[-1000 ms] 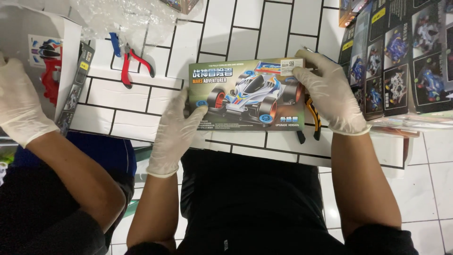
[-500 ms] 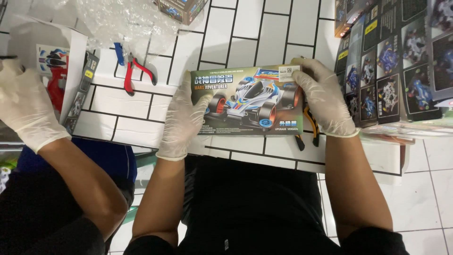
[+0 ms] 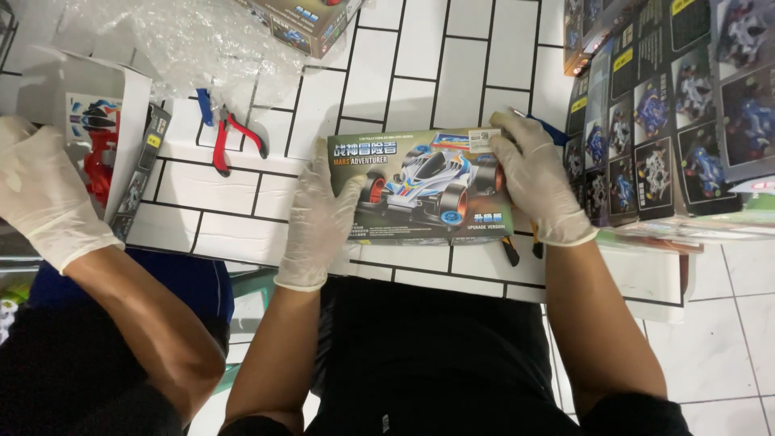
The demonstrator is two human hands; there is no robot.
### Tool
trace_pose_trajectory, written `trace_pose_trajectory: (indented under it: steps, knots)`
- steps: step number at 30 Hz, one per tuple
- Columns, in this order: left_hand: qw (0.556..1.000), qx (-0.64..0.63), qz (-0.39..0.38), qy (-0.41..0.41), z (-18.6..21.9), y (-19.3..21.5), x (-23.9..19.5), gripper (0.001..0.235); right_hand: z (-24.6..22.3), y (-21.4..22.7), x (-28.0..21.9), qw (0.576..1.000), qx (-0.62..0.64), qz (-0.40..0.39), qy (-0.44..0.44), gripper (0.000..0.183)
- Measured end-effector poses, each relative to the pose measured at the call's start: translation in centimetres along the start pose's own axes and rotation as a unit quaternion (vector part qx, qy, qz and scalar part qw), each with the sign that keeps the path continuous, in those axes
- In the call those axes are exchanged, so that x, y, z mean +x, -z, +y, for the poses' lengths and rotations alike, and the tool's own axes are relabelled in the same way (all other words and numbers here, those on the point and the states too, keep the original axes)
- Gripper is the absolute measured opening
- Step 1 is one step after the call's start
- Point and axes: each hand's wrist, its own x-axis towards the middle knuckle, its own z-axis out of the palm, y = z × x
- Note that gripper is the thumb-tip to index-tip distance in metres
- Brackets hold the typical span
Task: Assembling a plastic model car by unboxing, cutting parts from a sprue, and fitting them together.
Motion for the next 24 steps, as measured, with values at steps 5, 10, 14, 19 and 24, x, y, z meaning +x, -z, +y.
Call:
trace_pose_trajectory:
  steps: [5,10,14,19,24]
  knots:
    - [0.996,0.071,0.025,-0.055,0.6,-0.4,-0.3,0.076,0.6,-0.8,-0.7,0.982,-0.172,0.062,0.044,0.038]
    - [0.992,0.044,0.066,-0.101,0.1,-0.3,-1.1,0.079,1.2,-1.1,-0.7,0.966,-0.237,0.083,0.065,0.041]
    - [0.992,0.05,0.087,-0.077,-0.9,-0.3,-1.1,0.069,-0.1,-0.4,-2.5,0.96,-0.256,0.115,0.016,0.037]
    - [0.989,0.111,0.071,-0.061,-5.3,-0.9,-1.8,0.059,-1.9,-0.5,-7.1,0.966,-0.244,0.07,-0.054,0.039]
    - [0.998,0.036,0.02,-0.049,-3.9,-0.1,-2.8,0.053,-4.6,0.1,-7.5,0.984,-0.153,0.019,-0.092,0.041]
